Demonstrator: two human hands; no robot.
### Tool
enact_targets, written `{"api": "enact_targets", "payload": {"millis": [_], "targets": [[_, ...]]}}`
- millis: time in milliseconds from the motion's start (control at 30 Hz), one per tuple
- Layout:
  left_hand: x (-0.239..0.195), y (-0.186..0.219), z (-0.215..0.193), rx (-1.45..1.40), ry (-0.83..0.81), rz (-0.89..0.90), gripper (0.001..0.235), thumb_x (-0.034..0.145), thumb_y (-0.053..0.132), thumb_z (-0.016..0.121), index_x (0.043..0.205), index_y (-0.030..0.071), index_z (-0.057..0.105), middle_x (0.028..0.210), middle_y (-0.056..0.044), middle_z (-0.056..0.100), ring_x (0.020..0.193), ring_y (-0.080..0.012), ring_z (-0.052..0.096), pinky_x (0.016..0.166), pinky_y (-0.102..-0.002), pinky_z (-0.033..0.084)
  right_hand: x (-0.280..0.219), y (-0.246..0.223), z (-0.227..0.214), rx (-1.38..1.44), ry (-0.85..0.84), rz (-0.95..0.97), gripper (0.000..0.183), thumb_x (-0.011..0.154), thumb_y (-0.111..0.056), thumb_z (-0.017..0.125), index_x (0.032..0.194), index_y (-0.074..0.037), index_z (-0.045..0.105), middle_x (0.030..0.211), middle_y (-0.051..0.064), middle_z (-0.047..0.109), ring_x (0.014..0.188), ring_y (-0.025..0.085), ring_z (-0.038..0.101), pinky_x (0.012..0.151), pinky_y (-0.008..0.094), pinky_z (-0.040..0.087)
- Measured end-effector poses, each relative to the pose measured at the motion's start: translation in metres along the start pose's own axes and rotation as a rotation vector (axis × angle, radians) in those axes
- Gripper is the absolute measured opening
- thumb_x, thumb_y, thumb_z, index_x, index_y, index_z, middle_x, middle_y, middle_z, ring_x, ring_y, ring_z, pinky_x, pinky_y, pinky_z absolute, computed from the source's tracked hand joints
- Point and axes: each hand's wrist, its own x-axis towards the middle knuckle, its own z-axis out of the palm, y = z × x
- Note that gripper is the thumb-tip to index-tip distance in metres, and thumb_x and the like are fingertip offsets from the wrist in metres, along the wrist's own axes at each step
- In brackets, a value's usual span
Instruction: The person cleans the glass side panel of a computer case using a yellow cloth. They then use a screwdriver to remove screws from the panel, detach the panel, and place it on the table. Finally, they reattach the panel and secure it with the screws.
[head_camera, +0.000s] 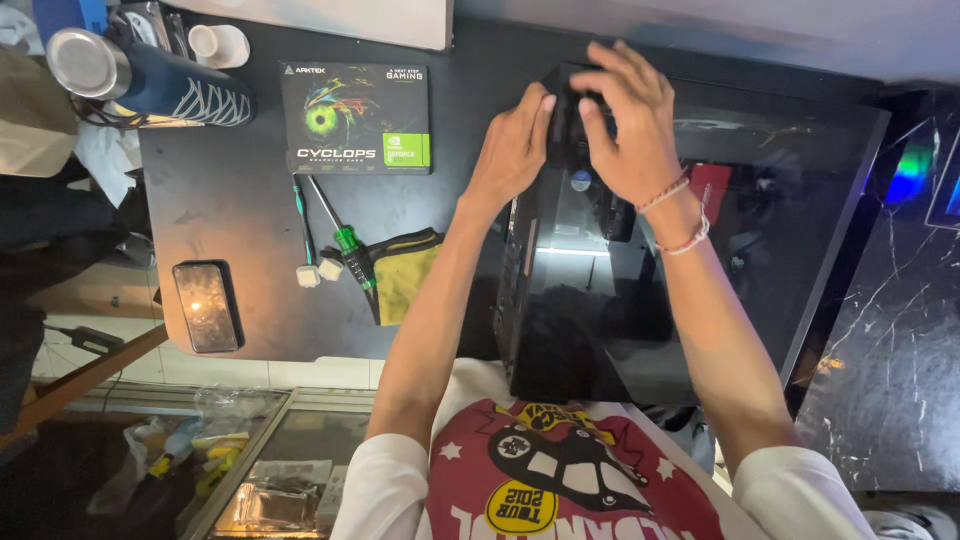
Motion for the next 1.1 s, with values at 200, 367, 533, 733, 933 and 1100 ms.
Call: {"api": "enact_targets", "payload": {"millis": [200, 367, 533, 733, 933, 1100], "targets": [[0.010, 0.025, -0.007, -0.054, 0.042, -0.496, 0.058, 0.103, 0.066, 0.033, 0.072, 0.018, 0.024, 0.067, 0.003, 0.032, 0.068, -0.0164, 0.035, 0.066, -0.036, 0.033, 0.015, 0.007, 0.003, 0.040, -0.068, 0.066, 0.030, 0.112, -0.008, 0.049, 0.135, -0.005, 0.068, 0.142, 0.017, 0.071, 0.131, 0.040, 0.064, 0.114, 0.070, 0.033], [0.003, 0.027, -0.018, -0.155, -0.017, -0.381, 0.036, 0.107, 0.050, 0.034, 0.096, 0.017, 0.041, 0.075, -0.001, 0.047, 0.072, -0.0208, 0.050, 0.071, -0.039, 0.039, 0.016, 0.006, -0.001, 0.042, -0.062, 0.034, 0.027, 0.112, -0.006, 0.051, 0.133, -0.003, 0.068, 0.136, 0.016, 0.074, 0.123, 0.038, 0.068, 0.110, 0.061, 0.039], [0.011, 0.034, -0.017, -0.028, 0.001, -0.424, 0.054, 0.106, 0.060, 0.031, 0.075, 0.016, 0.033, 0.066, 0.003, 0.039, 0.066, -0.0171, 0.042, 0.064, -0.037, 0.034, 0.017, 0.002, -0.003, 0.059, -0.068, 0.048, 0.027, 0.111, -0.004, 0.053, 0.133, -0.002, 0.068, 0.137, 0.017, 0.074, 0.125, 0.039, 0.068, 0.111, 0.061, 0.040], [0.010, 0.018, -0.009, -0.142, -0.030, -0.329, 0.028, 0.110, 0.033, 0.041, 0.088, 0.015, 0.038, 0.070, 0.000, 0.040, 0.068, -0.0184, 0.040, 0.069, -0.039, 0.036, 0.016, 0.002, -0.001, 0.062, -0.045, 0.040, 0.027, 0.109, -0.002, 0.054, 0.132, -0.003, 0.069, 0.135, 0.015, 0.074, 0.125, 0.036, 0.068, 0.111, 0.059, 0.039], [0.016, 0.030, -0.007, 0.003, 0.069, -0.509, 0.063, 0.103, 0.067, 0.036, 0.063, 0.020, 0.024, 0.057, 0.007, 0.029, 0.059, -0.0122, 0.031, 0.059, -0.035, 0.028, 0.014, 0.006, 0.001, 0.051, -0.047, 0.042, 0.027, 0.108, -0.004, 0.054, 0.132, -0.005, 0.067, 0.136, 0.013, 0.073, 0.124, 0.036, 0.067, 0.110, 0.058, 0.038], [0.005, 0.026, -0.012, -0.120, -0.077, -0.343, 0.021, 0.107, 0.037, 0.038, 0.102, 0.016, 0.042, 0.083, -0.003, 0.054, 0.078, -0.0237, 0.053, 0.075, -0.040, 0.042, 0.014, 0.003, 0.001, 0.059, -0.021, 0.017, 0.027, 0.106, -0.001, 0.056, 0.131, -0.004, 0.067, 0.136, 0.015, 0.074, 0.122, 0.037, 0.069, 0.108, 0.058, 0.040]]}}
